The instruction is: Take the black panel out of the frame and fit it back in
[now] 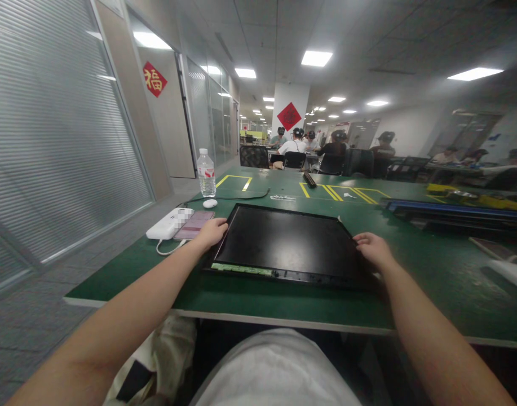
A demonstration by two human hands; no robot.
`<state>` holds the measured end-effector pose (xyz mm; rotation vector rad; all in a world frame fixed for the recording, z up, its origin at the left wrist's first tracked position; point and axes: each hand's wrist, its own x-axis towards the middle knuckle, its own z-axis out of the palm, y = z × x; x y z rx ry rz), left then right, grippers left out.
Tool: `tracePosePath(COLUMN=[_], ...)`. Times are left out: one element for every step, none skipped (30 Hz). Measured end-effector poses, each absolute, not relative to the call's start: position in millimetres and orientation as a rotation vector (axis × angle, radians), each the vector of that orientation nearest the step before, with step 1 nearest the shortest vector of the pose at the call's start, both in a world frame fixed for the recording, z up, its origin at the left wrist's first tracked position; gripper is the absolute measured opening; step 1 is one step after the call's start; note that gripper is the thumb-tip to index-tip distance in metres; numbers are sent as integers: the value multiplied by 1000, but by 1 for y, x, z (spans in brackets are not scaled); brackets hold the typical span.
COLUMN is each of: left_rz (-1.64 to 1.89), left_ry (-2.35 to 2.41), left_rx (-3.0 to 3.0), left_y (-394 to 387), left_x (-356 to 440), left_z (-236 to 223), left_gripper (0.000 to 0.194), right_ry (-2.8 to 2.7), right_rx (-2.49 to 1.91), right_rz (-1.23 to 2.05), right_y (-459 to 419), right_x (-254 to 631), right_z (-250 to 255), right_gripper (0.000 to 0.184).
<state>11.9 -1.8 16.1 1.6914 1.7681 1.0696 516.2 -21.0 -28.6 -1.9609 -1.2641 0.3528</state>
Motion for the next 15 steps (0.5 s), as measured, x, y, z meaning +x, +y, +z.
tracePosePath(left_rz=[1107, 1139, 1165, 1182, 1193, 1199, 1202, 1204, 1212, 1222, 1235, 1247, 1258, 1267, 1278], left_ry=[1731, 1686, 1640, 1597, 1556, 1519, 1485, 1453, 1426, 1405, 1390, 1380, 1374, 1371, 1365], left_rx=[1599, 1508, 1424, 1352, 1293, 1245, 1204, 1171, 1144, 1123, 1108, 1099, 1096, 1096, 1097], left_y=[-3, -4, -5, -6, -7, -9, -11, -12, -14, -16, -17, -19, -20, -20, -20], left_x=[13, 14, 15, 16, 18, 19, 20, 22, 23, 24, 25, 25, 26, 26, 26], left_z=[17, 18, 18, 19, 19, 20, 21, 23, 25, 27, 28, 30, 32, 32, 33], left_gripper=[23, 27, 33, 43, 52, 61, 67, 72, 75, 76, 77, 78, 78, 78, 77], right_ry=[-1253, -1245, -1238, -1230, -1222, -1214, -1204, -1193, -1183, -1174, -1167, -1161, -1155, -1149, -1143], right_rx=[-1950, -1939, -1929, -1924, -1920, -1919, -1923, -1932, -1941, -1948, -1952, -1955, -1956, -1954, -1952], right_rz=[363, 376, 388, 397, 403, 408, 412, 412, 410, 404, 394, 382, 372, 364, 362], right_y=[-21, -20, -20, -20, -20, -21, -21, -22, -22, -23, -24, -25, -26, -27, -28], right_x=[517, 518, 519, 519, 520, 519, 519, 518, 516, 515, 513, 511, 510, 508, 507], right_z=[-29, -30, -30, -30, -30, -29, -28, -27, -25, -24, -22, -21, -19, -18, -17], right_gripper=[35, 35, 34, 34, 33, 32, 31, 30, 29, 28, 28, 29, 29, 28, 28])
